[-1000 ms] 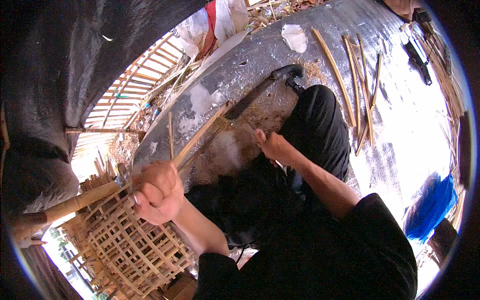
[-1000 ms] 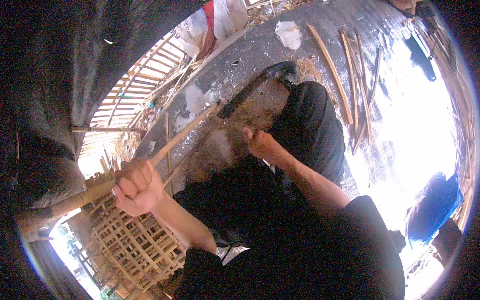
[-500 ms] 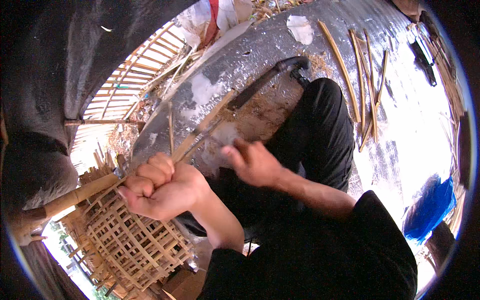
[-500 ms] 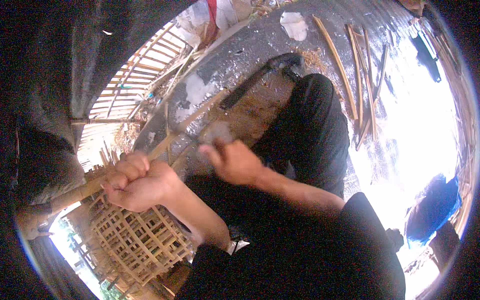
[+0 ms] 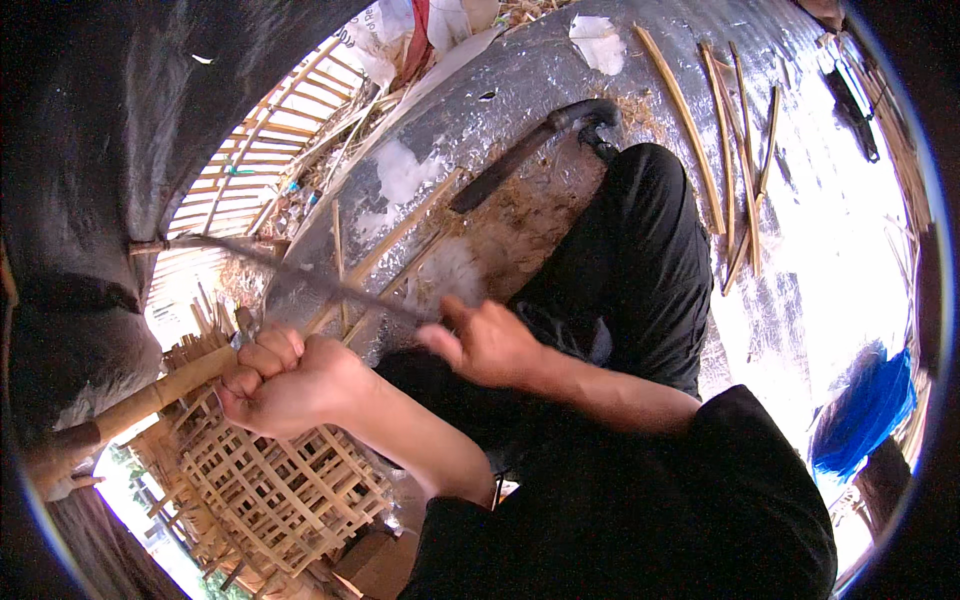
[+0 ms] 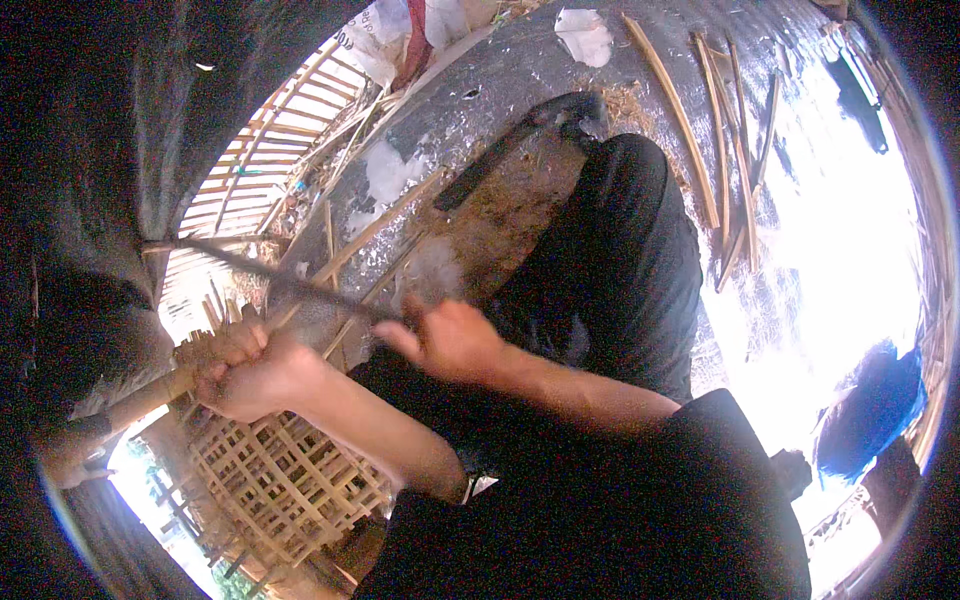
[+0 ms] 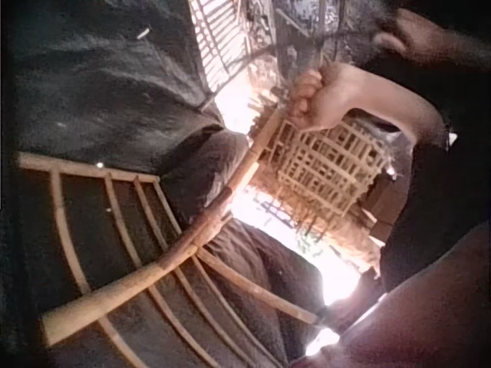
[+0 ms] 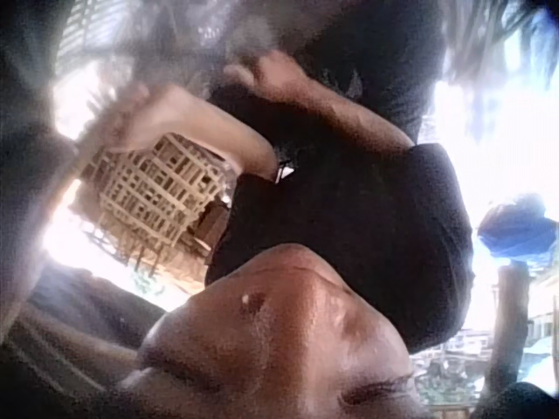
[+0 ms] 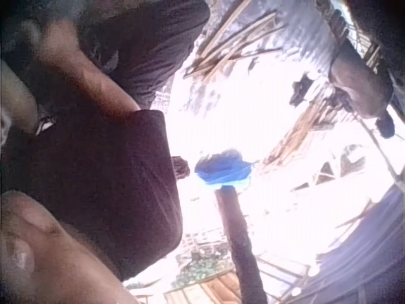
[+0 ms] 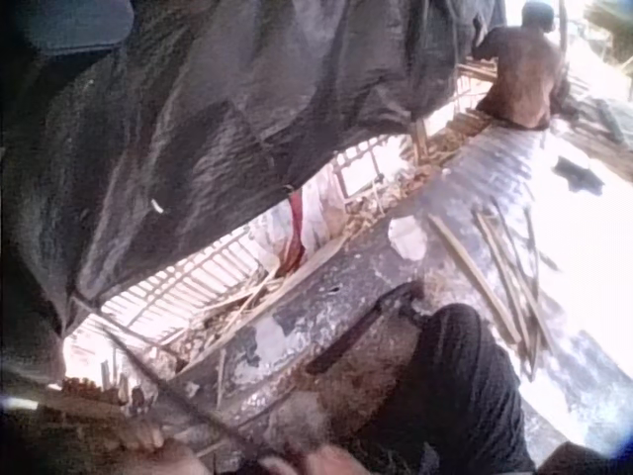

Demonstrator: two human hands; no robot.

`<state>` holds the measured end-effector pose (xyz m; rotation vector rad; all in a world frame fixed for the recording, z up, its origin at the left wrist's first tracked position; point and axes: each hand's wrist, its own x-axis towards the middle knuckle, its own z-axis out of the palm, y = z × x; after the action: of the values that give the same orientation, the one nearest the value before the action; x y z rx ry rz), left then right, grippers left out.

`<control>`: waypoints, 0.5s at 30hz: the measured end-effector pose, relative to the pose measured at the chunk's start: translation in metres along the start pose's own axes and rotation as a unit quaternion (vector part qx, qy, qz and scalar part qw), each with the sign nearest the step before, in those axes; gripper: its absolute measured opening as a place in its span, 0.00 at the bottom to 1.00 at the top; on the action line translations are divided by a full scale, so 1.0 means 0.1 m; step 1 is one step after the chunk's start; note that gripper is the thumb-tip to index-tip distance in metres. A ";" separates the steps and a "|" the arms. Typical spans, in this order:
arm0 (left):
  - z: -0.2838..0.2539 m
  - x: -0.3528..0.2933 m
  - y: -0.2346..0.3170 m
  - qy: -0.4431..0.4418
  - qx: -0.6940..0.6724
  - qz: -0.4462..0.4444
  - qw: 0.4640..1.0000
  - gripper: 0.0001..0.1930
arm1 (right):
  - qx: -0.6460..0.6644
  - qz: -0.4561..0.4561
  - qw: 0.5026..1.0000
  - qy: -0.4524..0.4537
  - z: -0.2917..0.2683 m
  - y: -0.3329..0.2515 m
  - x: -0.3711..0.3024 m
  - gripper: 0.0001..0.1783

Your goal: The person carves thin strips of wood using a machete while sitting on the floor. The person holds several strips together, trims the edges to shape them, and then handles a small wooden basket structure.

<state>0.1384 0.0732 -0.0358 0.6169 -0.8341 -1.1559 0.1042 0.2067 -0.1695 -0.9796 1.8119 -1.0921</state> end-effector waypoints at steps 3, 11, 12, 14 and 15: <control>-0.02 0.07 -0.05 0.062 0.046 0.028 0.997 0.19 | -0.001 0.158 0.982 0.105 0.24 0.88 0.34 0.35; 0.06 0.23 -0.07 0.105 0.048 0.059 0.992 0.16 | 0.008 0.071 0.994 0.085 0.12 0.33 0.13 0.34; 0.09 0.25 -0.07 0.122 0.072 0.082 0.987 0.15 | 0.005 0.094 0.991 0.096 0.14 0.42 0.20 0.38; 0.10 0.31 -0.12 0.108 0.066 0.068 0.990 0.14 | 0.045 0.225 0.970 0.085 0.04 0.97 0.42 0.40; 0.13 0.31 -0.17 0.176 0.078 0.069 0.979 0.13 | 0.035 0.221 0.971 0.084 0.04 1.02 0.48 0.40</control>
<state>0.1240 0.0381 -0.0341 0.8515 -0.6549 -0.8274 0.0673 0.1970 -0.2757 -0.4166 1.9866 -0.9683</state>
